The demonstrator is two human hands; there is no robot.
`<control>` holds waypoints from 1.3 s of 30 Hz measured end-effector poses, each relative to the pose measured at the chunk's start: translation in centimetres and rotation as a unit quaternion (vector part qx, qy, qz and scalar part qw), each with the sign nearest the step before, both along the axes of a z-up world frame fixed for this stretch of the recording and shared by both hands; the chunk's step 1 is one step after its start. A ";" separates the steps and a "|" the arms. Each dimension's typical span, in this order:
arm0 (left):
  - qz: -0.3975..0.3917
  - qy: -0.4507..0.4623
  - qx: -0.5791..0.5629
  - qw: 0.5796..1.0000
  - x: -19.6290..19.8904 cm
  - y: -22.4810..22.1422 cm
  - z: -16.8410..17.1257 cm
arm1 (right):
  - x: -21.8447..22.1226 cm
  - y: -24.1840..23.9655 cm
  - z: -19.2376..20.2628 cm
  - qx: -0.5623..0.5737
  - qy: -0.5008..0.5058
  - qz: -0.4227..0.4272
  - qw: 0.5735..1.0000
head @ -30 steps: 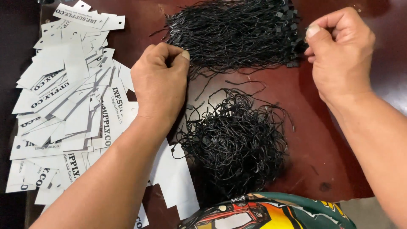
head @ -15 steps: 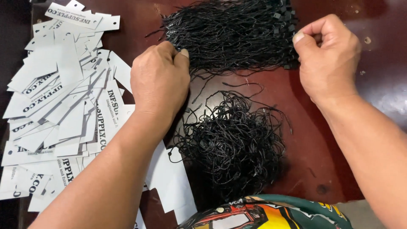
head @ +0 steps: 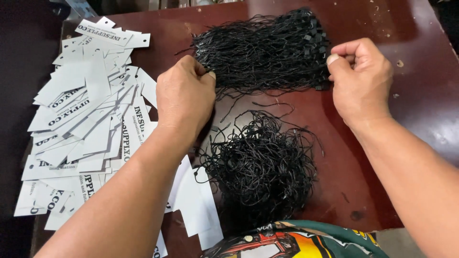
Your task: Sorting and untangling black plastic tag fasteners on a workbench.
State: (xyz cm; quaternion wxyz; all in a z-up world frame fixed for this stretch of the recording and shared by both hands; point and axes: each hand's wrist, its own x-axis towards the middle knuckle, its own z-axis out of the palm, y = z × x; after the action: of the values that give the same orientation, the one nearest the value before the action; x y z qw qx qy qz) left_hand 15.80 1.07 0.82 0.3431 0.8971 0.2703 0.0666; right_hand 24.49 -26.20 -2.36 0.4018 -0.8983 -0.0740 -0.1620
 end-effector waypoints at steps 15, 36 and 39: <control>-0.032 -0.074 -0.102 0.992 -6.4 -4.9 1.4 | -8.7 0.1 3.0 -0.142 0.013 0.424 0.894; -0.245 -0.289 -0.055 0.924 -9.0 -7.3 4.1 | -10.3 1.0 10.9 -0.097 -0.013 0.381 0.920; -0.252 -0.109 -0.282 0.919 -8.7 -8.3 5.0 | -9.6 1.8 10.8 -0.079 -0.030 0.388 0.918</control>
State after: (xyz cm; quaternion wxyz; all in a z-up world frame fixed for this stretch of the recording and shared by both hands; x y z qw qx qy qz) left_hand 7.10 -7.28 5.78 0.6145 0.7889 0.0035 -0.0034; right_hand 14.90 -24.40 8.46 0.3587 -0.8224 -0.4414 -0.0141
